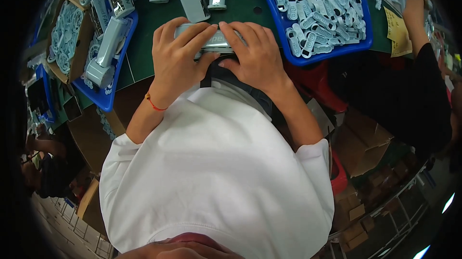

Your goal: Manually assembling handheld plastic fans by fitting housing and internal components together on a production line.

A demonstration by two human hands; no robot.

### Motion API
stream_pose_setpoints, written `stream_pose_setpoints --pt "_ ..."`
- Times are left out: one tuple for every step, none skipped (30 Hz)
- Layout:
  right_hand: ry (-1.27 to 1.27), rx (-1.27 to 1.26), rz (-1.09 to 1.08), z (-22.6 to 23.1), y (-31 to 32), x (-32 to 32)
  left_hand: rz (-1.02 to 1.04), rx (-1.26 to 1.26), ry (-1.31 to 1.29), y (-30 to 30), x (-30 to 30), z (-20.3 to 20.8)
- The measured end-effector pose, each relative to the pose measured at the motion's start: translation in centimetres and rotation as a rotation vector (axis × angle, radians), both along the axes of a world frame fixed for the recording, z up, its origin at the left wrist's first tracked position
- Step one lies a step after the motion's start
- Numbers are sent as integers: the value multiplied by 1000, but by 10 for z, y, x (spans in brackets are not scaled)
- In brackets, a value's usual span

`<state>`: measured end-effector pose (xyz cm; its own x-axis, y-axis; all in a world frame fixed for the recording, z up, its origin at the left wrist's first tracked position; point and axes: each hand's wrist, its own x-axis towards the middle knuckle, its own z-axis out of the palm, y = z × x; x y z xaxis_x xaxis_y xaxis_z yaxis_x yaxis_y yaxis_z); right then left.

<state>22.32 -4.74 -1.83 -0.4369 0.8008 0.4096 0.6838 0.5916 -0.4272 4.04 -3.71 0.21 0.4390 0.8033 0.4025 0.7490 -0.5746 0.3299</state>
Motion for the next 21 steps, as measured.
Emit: stream_pose_setpoints --pt "-6 10 1 1 1 2 1 10 -6 2 -1 3" --pt "-19 -17 8 0 2 5 -34 9 -28 5 -1 6" --pt "-32 -45 16 -1 3 7 -69 8 -49 7 -2 8" --pt "-37 -32 22 1 2 6 22 94 -155 3 -2 12" --pt "169 -200 -12 7 -3 2 107 183 -264 -5 -2 15" --pt "376 -367 -44 14 -7 -1 41 218 -433 -10 -13 11" --pt "525 -450 -17 22 -10 -6 105 0 -744 -24 -12 8" --pt "517 -443 -1 23 -13 -11 168 -231 -1051 -35 -9 9" --pt "645 -567 23 21 -16 -14 182 -387 -1202 -36 -4 11" --pt "774 -695 43 21 -18 -18 41 -525 -1141 -35 -6 8" --pt "824 -759 62 24 -19 -22 -100 -658 -1071 -33 -8 4" --pt "818 -755 73 33 -14 -21 -220 -709 -918 -31 -8 5" --pt "659 -826 77 48 -8 -20 -211 -699 -919 -31 -9 6" --pt "497 -890 80 56 -5 -19 -207 -784 -961 -30 -10 8" --pt "585 -869 130 54 -2 -20 -203 -870 -1002 -29 -11 10" --pt "583 -868 135 57 2 -19 -201 -866 -1004 -29 -13 11" --pt "504 -980 160 63 8 -17 -198 -875 -923 -28 -16 12" --pt "423 -1091 185 68 12 -17 -195 -884 -842 -27 -18 13" --pt "421 -1090 185 70 15 -18 -196 -882 -843 -26 -19 17" --pt "426 -1107 170 72 16 -20 -169 -979 -873 -24 -19 23" --pt "432 -1125 155 72 17 -21 -140 -1078 -902 -23 -20 25"
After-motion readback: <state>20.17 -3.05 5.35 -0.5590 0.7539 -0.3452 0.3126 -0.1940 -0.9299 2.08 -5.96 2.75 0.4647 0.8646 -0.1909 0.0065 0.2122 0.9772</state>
